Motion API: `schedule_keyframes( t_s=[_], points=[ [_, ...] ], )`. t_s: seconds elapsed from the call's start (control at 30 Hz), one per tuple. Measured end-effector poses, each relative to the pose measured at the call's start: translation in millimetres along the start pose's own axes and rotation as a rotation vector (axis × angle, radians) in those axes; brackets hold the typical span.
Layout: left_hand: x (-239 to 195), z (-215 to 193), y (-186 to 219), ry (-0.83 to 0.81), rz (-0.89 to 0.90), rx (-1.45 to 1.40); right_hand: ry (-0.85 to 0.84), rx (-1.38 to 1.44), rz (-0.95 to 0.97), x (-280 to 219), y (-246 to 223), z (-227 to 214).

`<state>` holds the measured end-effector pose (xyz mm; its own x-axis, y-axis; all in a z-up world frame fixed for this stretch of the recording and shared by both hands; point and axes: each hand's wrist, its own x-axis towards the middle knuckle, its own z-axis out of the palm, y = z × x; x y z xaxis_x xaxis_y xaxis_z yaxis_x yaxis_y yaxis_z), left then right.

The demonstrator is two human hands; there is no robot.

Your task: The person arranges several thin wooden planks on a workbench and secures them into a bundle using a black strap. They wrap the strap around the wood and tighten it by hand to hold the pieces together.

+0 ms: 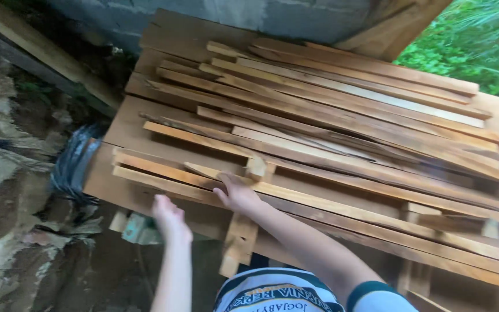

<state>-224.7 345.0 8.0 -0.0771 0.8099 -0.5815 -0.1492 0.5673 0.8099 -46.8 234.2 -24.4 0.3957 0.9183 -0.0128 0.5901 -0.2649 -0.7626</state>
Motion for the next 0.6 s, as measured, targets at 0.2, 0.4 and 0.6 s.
schedule_keyframes(
  t_s=[0.2,0.4,0.6],
  points=[
    [-47.1,68.9,-14.0,-0.13,-0.443,0.161,-0.142,-0.428,0.151,43.9,22.2,33.9],
    [-20.9,67.4,-45.3,-0.073,-0.474,-0.095,-0.654,-0.197,0.572,98.3,16.8,7.3],
    [-24.3,74.6,-57.1,0.057,-0.482,-0.191,-0.815,0.098,0.766,123.9,-6.7,-12.9]
  ],
)
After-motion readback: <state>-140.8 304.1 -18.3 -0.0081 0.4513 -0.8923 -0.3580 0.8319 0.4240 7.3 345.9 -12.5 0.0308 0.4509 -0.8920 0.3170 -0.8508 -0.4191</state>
